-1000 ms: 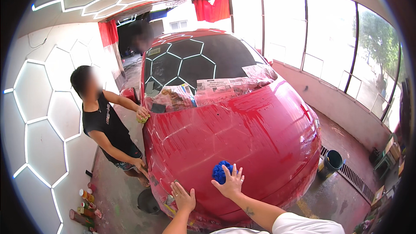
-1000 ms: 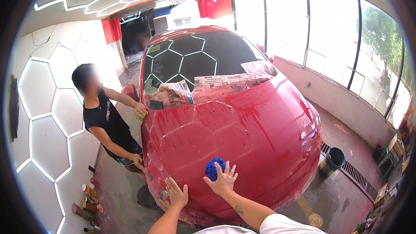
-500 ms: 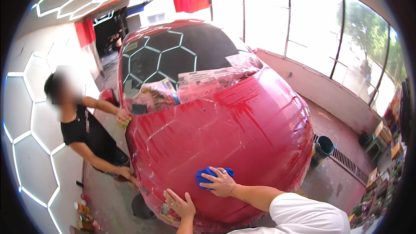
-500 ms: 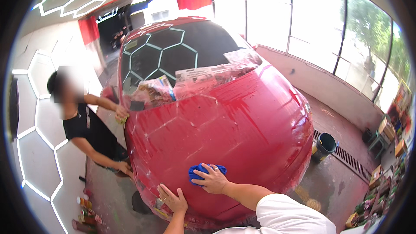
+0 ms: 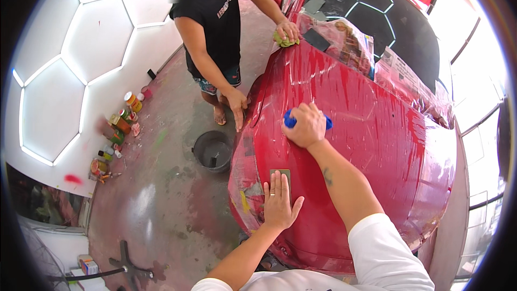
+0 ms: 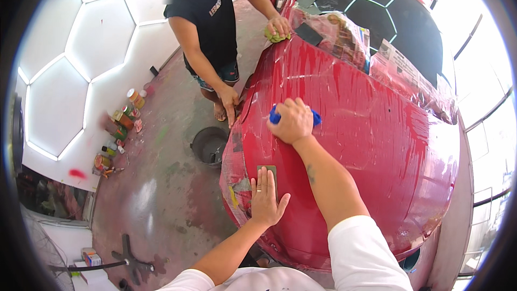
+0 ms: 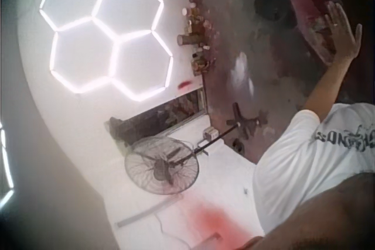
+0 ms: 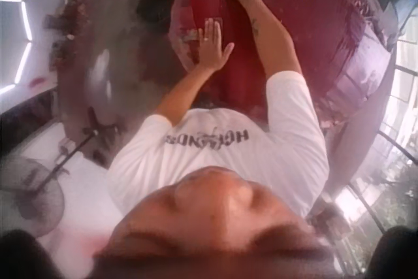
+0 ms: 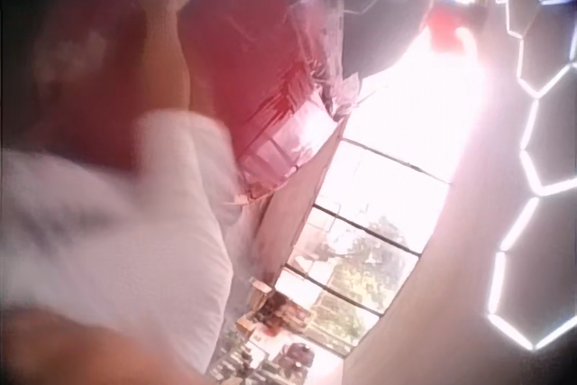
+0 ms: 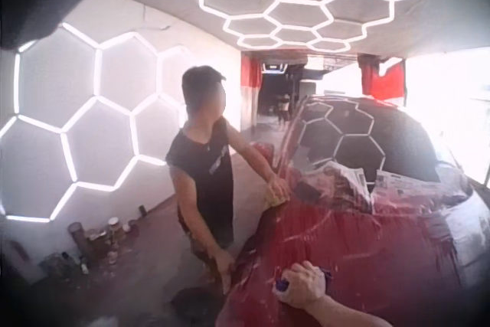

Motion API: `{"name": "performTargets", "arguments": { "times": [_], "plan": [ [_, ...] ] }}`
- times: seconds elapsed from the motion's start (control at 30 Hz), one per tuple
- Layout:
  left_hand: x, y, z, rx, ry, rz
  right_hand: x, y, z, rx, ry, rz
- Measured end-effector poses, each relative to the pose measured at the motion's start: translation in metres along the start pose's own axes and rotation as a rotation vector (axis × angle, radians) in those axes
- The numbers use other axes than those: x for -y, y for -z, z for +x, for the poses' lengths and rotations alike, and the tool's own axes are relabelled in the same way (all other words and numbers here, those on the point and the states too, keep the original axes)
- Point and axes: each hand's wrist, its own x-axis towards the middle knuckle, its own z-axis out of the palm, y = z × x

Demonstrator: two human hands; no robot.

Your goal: The person sands the hood of a red car using a sanding block and wipes the surface with a blue cloth. They repeatedly dip the cloth into a bucket of water and continue sanding and wiping the hood area.

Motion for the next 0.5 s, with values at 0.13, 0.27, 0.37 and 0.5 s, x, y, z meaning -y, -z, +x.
{"name": "performTargets", "arguments": {
  "times": [0.13, 0.27, 0.37, 0.5],
  "plan": [
    [0.009, 0.005, 0.012, 0.077, 0.001, -0.010, -0.010, -0.003, -0.015, 0.024, -0.034, 0.009],
    [0.038, 0.010, 0.094, 0.058, 0.006, -0.081, -0.029, 0.049, -0.110, 0.085, 0.011, -0.048],
    [0.070, 0.015, 0.229, 0.065, 0.003, -0.095, -0.032, 0.073, -0.140, 0.051, -0.001, -0.081],
    [0.084, 0.033, 0.308, 0.056, 0.044, -0.131, -0.023, 0.068, -0.130, -0.023, 0.009, -0.073]
  ]
}}
